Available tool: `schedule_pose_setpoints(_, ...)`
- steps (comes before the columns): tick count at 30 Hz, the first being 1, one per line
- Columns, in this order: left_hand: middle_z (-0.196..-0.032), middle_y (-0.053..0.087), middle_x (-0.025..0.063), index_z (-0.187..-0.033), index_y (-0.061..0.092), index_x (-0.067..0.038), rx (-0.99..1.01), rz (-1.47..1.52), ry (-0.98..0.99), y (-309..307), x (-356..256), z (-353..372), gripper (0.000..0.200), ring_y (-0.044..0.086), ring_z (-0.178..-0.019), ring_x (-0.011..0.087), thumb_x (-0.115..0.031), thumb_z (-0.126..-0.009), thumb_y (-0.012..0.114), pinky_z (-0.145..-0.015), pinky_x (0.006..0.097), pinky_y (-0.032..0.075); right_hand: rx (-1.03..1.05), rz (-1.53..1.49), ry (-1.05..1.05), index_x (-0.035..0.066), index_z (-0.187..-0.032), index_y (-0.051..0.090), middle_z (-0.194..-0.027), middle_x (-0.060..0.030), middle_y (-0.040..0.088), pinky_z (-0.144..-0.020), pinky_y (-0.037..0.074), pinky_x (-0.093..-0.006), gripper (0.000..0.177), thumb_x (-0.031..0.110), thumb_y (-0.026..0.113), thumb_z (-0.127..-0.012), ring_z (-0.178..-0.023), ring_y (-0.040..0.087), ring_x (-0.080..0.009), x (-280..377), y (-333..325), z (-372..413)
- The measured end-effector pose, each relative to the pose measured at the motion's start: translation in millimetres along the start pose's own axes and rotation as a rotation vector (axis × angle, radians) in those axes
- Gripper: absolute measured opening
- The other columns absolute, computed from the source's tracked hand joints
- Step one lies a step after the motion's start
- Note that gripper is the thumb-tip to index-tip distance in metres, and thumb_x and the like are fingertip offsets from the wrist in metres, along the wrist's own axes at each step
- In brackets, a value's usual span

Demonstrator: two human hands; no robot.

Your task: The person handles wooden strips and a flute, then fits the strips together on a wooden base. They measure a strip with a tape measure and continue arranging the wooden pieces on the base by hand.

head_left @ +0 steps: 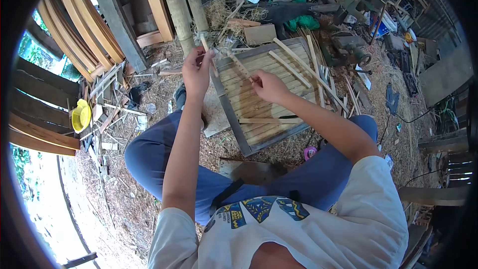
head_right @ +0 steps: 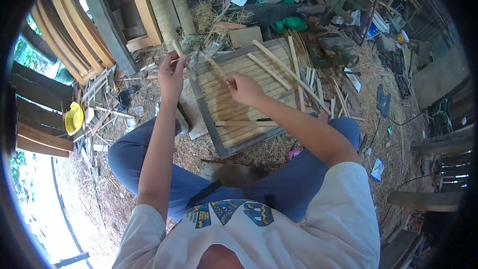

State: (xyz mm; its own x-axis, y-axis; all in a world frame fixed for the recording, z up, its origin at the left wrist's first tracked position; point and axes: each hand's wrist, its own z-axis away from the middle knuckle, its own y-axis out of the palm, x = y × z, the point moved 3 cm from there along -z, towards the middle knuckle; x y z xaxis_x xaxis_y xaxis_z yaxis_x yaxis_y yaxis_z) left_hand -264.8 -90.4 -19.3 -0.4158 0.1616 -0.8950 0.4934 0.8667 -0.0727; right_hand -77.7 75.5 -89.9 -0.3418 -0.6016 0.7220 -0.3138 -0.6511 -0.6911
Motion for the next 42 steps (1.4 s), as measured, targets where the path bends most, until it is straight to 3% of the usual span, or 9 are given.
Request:
schedule_pose_setpoints(5,-0.094,0.075,0.0053,-0.112,0.068,0.002,0.075,0.209,-0.039,14,27,-6,0.020,0.070,-0.087,0.0094,-0.011,-0.099,0.075,-0.077,0.0263,0.055,0.049,-0.279,0.009,0.001,-0.113,0.063,-0.092,-0.0109,0.071,-0.070,0.057,-0.0363,0.024,0.022,0.067,-0.102,-0.078,0.070,-0.0210,-11,-3,16)
schedule_pose_setpoints(9,-0.095,0.075,0.0056,-0.112,0.069,0.001,0.049,0.087,-0.020,11,30,-14,0.022,0.073,-0.088,0.0123,-0.010,-0.096,0.078,-0.077,0.0279,0.057,0.140,-0.532,0.089,-0.001,-0.113,0.062,-0.094,-0.0076,0.070,-0.069,0.056,-0.0328,0.022,0.019,0.064,-0.104,-0.078,0.067,-0.0163,1,-8,51)
schedule_pose_setpoints(15,-0.089,0.075,0.0071,-0.109,0.071,0.002,0.123,-0.096,0.036,-2,27,-37,0.020,0.073,-0.082,0.0124,-0.009,-0.095,0.079,-0.074,0.0284,0.058,0.042,-0.530,0.206,0.001,-0.112,0.060,-0.095,-0.0055,0.071,-0.070,0.054,-0.0289,0.015,0.013,0.062,-0.104,-0.084,0.067,-0.0125,16,-22,108)
schedule_pose_setpoints(20,-0.091,0.077,0.0079,-0.111,0.072,0.002,0.187,0.016,-0.032,-4,37,-40,0.019,0.072,-0.080,0.0123,-0.010,-0.097,0.076,-0.072,0.0295,0.058,-0.117,-0.594,0.163,-0.001,-0.111,0.060,-0.091,-0.0076,0.071,-0.072,0.055,-0.0311,0.016,0.011,0.066,-0.102,-0.082,0.068,-0.0147,37,-30,144)
schedule_pose_setpoints(27,-0.098,0.078,0.0079,-0.116,0.073,0.000,0.254,-0.066,-0.011,-10,36,-40,0.018,0.072,-0.082,0.0117,-0.010,-0.103,0.066,-0.071,0.0297,0.059,-0.050,-0.446,0.000,0.000,-0.106,0.059,-0.087,-0.0069,0.071,-0.070,0.053,-0.0306,0.020,0.010,0.075,-0.097,-0.079,0.068,-0.0138,66,-27,161)
schedule_pose_setpoints(33,-0.100,0.076,0.0068,-0.121,0.070,-0.001,0.341,-0.018,-0.066,-10,42,-45,0.020,0.073,-0.085,0.0127,-0.008,-0.104,0.064,-0.072,0.0300,0.062,-0.123,-0.417,0.005,0.001,-0.102,0.061,-0.084,-0.0059,0.070,-0.069,0.053,-0.0307,0.019,0.010,0.077,-0.096,-0.077,0.068,-0.0131,69,-1,176)
schedule_pose_setpoints(37,-0.097,0.074,0.0091,-0.115,0.068,0.002,0.306,-0.165,0.002,-17,30,-41,0.016,0.074,-0.086,0.0147,-0.008,-0.102,0.066,-0.071,0.0318,0.065,-0.180,-0.450,-0.117,-0.001,-0.104,0.061,-0.086,-0.0077,0.070,-0.071,0.054,-0.0314,0.019,0.010,0.075,-0.097,-0.078,0.068,-0.0141,49,23,165)
schedule_pose_setpoints(39,-0.096,0.074,0.0105,-0.110,0.067,0.004,0.370,-0.271,0.007,-17,26,-49,0.016,0.074,-0.084,0.0163,-0.009,-0.101,0.068,-0.071,0.0317,0.065,-0.113,-0.569,-0.077,-0.003,-0.109,0.061,-0.090,-0.0097,0.071,-0.074,0.055,-0.0315,0.019,0.010,0.072,-0.098,-0.083,0.070,-0.0154,45,31,162)
schedule_pose_setpoints(42,-0.096,0.075,0.0133,-0.104,0.066,0.005,0.540,-0.449,-0.015,-11,20,-79,0.020,0.075,-0.081,0.0209,-0.012,-0.096,0.074,-0.072,0.0346,0.063,-0.202,-0.646,-0.108,-0.003,-0.110,0.062,-0.093,-0.0092,0.071,-0.076,0.056,-0.0314,0.017,0.008,0.069,-0.099,-0.084,0.070,-0.0164,28,49,158)
